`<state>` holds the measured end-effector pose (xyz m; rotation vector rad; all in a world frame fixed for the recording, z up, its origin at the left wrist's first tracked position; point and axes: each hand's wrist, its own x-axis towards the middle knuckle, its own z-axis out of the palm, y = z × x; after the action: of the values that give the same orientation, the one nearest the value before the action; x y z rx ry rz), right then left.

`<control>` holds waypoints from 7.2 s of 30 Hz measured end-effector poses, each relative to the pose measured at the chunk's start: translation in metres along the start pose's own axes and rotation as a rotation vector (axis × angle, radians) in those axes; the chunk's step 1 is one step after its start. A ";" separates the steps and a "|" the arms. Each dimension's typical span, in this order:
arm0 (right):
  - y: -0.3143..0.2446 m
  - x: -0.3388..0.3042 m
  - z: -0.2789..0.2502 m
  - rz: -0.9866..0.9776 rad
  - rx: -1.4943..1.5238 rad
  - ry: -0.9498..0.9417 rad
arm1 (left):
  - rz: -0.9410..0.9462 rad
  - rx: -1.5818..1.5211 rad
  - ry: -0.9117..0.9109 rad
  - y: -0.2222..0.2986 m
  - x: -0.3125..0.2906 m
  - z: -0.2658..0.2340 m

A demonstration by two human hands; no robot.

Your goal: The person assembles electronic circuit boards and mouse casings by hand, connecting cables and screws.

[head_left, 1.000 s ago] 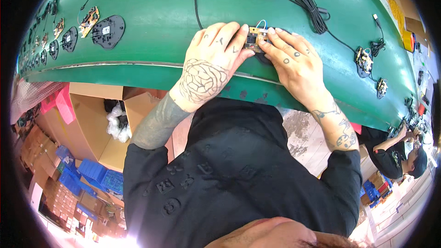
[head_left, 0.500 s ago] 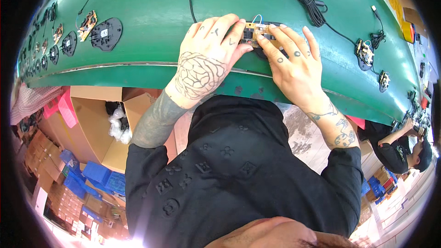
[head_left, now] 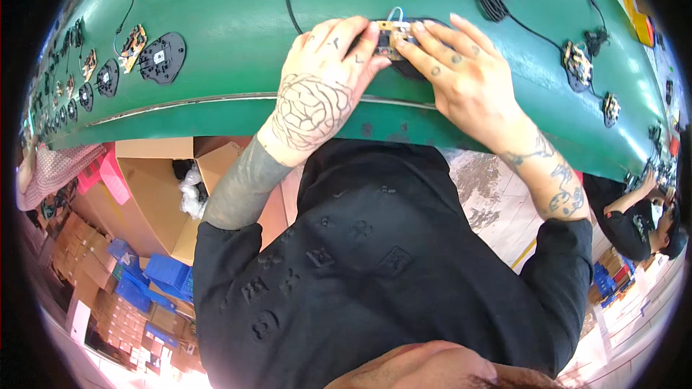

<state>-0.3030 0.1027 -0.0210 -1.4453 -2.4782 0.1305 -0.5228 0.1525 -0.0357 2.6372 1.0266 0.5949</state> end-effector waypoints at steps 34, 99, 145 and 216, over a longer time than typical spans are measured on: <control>0.024 0.017 -0.013 0.337 0.322 -0.120 | 0.046 -0.261 -0.165 -0.024 0.031 -0.006; 0.003 0.010 0.002 0.440 0.684 0.738 | 0.215 -0.152 0.199 -0.049 0.017 -0.013; -0.011 0.027 0.016 0.440 0.311 0.144 | 0.186 0.078 -0.029 -0.077 0.007 -0.019; -0.100 0.221 0.055 0.003 0.387 0.058 | -0.357 0.052 0.404 -0.165 -0.125 -0.077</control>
<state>-0.5053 0.2477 -0.0119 -1.2677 -2.2450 0.5287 -0.7381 0.1919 -0.0638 2.3345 1.5984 1.0462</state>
